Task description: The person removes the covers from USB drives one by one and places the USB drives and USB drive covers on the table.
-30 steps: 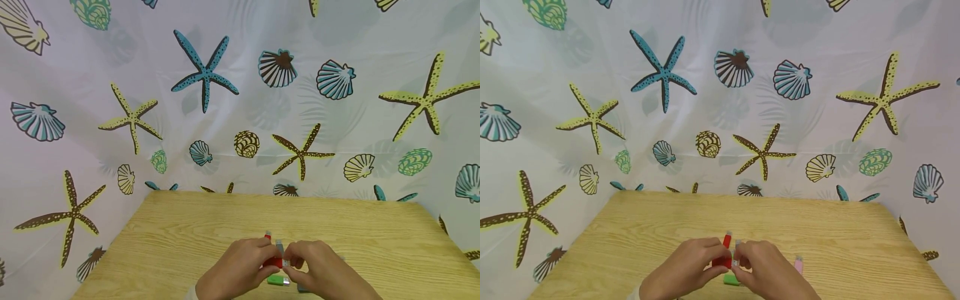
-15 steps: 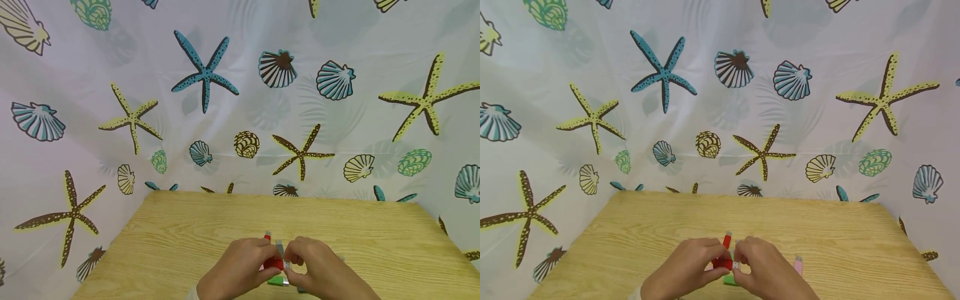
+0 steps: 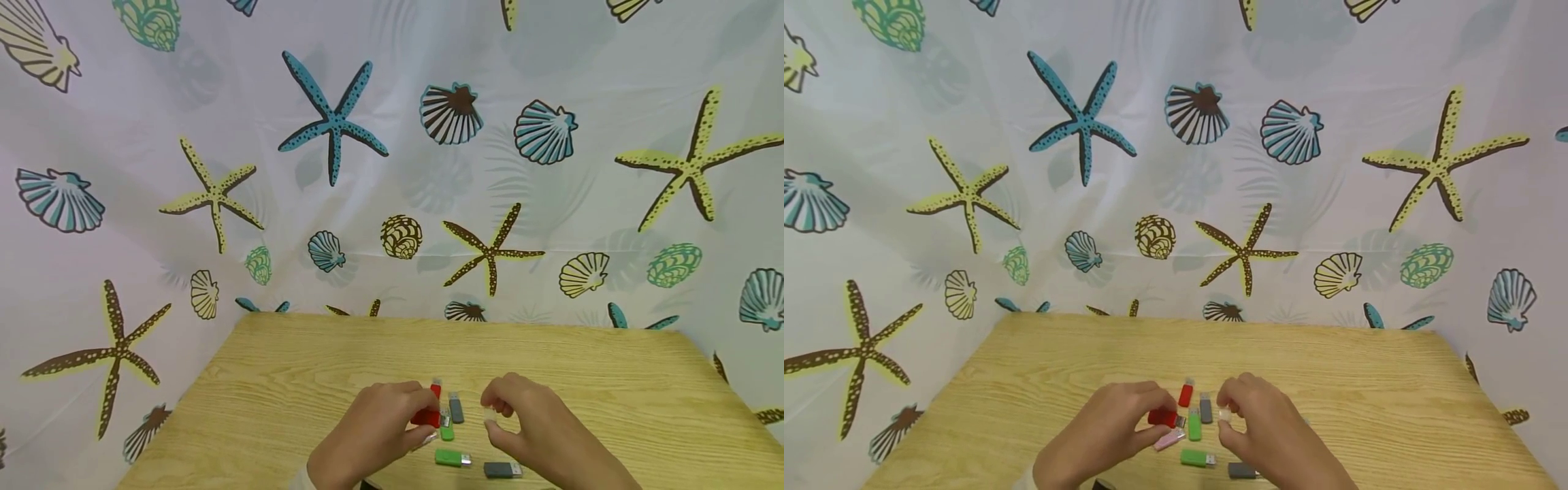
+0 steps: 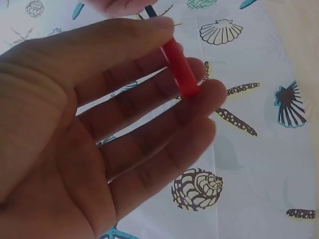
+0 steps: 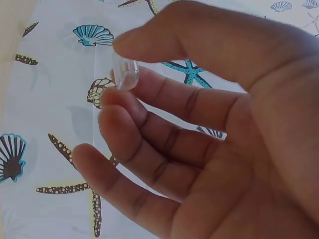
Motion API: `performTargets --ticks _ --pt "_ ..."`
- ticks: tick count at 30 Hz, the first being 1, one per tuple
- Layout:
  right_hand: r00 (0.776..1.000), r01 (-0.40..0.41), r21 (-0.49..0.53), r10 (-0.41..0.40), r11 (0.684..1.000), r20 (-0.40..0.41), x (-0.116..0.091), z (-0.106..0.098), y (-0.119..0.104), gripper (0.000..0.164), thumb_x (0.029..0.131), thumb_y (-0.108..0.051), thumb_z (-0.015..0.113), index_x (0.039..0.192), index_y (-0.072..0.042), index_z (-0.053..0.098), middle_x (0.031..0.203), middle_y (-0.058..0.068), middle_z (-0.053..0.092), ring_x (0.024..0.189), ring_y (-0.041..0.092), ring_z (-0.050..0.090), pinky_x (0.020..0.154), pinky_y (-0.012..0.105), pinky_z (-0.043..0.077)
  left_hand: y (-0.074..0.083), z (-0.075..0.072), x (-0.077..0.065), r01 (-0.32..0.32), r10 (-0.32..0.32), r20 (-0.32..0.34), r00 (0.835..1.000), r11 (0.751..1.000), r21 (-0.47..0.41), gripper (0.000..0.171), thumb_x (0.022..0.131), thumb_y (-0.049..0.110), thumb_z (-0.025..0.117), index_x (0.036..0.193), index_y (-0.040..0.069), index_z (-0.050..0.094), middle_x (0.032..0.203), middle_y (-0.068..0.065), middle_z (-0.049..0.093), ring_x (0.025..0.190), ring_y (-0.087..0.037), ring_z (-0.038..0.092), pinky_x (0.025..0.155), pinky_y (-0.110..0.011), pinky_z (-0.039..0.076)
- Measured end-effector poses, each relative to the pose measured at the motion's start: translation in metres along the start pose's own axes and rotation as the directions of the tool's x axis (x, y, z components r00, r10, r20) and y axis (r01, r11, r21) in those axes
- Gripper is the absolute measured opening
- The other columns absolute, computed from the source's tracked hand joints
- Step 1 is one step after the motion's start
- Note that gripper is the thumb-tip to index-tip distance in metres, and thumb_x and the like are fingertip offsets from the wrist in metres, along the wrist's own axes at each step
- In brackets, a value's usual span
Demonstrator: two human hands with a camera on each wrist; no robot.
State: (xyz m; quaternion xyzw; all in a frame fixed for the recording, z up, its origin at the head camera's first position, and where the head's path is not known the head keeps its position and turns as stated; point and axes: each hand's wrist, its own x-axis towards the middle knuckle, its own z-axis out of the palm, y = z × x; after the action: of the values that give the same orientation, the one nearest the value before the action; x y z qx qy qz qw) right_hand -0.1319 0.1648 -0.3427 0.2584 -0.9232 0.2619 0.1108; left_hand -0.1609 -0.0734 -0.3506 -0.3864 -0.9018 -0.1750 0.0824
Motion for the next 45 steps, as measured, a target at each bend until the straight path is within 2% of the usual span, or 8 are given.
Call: performTargets --ticks 6,13,18,25,28,33,38,45 --pt "0.992 -0.126 -0.046 0.125 0.991 -0.024 -0.007 -0.012 0.019 0.018 0.08 -0.011 0.072 0.093 -0.021 0.064 0.083 -0.014 0.055 0.076 0.003 0.052 0.066 0.028 0.051 -0.01 0.003 0.0 0.047 -0.044 -0.041 0.998 0.995 0.087 0.015 0.078 0.027 0.079 0.089 0.02 0.071 0.08 0.01 0.065 0.067 -0.001 0.059 0.059 -0.017 0.05" --pt "0.954 -0.301 -0.086 0.299 0.95 -0.039 -0.027 -0.025 0.065 0.015 0.08 -0.011 0.073 0.092 -0.016 0.066 0.08 -0.006 0.057 0.074 0.011 0.053 0.067 0.034 0.05 -0.038 -0.006 -0.006 0.193 -0.189 -0.062 0.98 0.979 0.07 0.014 0.077 0.025 0.08 0.084 0.018 0.071 0.076 0.007 0.059 0.067 -0.006 0.054 0.056 -0.022 0.049" --pt "0.898 -0.432 -0.085 0.437 0.898 0.049 -0.044 -0.037 0.102 0.013 0.083 -0.012 0.07 0.096 -0.01 0.066 0.082 -0.002 0.061 0.075 0.014 0.054 0.067 0.036 0.049 -0.059 -0.011 -0.017 0.305 -0.301 -0.068 0.951 0.949 0.077 0.014 0.075 0.022 0.081 0.08 0.016 0.069 0.072 0.005 0.057 0.064 -0.008 0.052 0.054 -0.025 0.047" --pt "0.812 -0.567 -0.075 0.572 0.82 0.117 -0.075 -0.057 0.15 0.025 0.088 -0.027 0.067 0.102 -0.005 0.065 0.087 -0.002 0.064 0.076 0.014 0.059 0.065 0.035 0.051 -0.079 -0.013 -0.028 0.373 -0.373 -0.001 0.928 0.926 0.051 0.015 0.075 0.02 0.08 0.078 0.015 0.067 0.068 0.006 0.056 0.058 -0.008 0.049 0.05 -0.026 0.043" --pt "0.783 -0.608 -0.077 0.613 0.79 0.102 -0.086 -0.061 0.165 0.035 0.089 -0.033 0.066 0.103 -0.001 0.064 0.087 0.0 0.064 0.076 0.015 0.059 0.065 0.037 0.051 -0.088 -0.011 -0.03 0.412 -0.412 0.016 0.911 0.91 0.044 0.015 0.076 0.019 0.08 0.079 0.015 0.066 0.067 0.006 0.057 0.056 -0.009 0.048 0.049 -0.027 0.043" --pt "0.77 -0.628 -0.095 0.635 0.772 0.068 -0.1 -0.061 0.182 0.036 0.088 -0.034 0.066 0.099 0.0 0.064 0.086 0.001 0.064 0.076 0.017 0.058 0.064 0.04 0.051 -0.104 -0.005 -0.035 0.487 -0.488 0.039 0.872 0.873 0.022 0.017 0.076 0.015 0.08 0.076 0.014 0.063 0.065 0.005 0.056 0.051 -0.011 0.047 0.046 -0.027 0.04" --pt "0.738 -0.662 -0.091 0.668 0.744 0.096 -0.105 -0.057 0.194 0.034 0.087 -0.034 0.067 0.096 -0.002 0.064 0.087 0.002 0.065 0.077 0.02 0.059 0.065 0.042 0.05 -0.117 0.003 -0.04 0.558 -0.558 0.061 0.828 0.83 0.017 0.019 0.076 0.012 0.078 0.073 0.014 0.059 0.064 0.003 0.056 0.049 -0.013 0.046 0.045 -0.027 0.037" --pt "0.682 -0.711 -0.068 0.71 0.7 0.177 -0.115 -0.05 0.207 0.038 0.087 -0.038 0.065 0.094 0.0 0.063 0.088 0.005 0.067 0.077 0.023 0.062 0.066 0.045 0.05 -0.131 0.016 -0.044 0.622 -0.626 0.064 0.777 0.78 0.075 0.024 0.077 0.012 0.076 0.067 0.013 0.054 0.063 0.002 0.055 0.051 -0.013 0.047 0.046 -0.028 0.037"
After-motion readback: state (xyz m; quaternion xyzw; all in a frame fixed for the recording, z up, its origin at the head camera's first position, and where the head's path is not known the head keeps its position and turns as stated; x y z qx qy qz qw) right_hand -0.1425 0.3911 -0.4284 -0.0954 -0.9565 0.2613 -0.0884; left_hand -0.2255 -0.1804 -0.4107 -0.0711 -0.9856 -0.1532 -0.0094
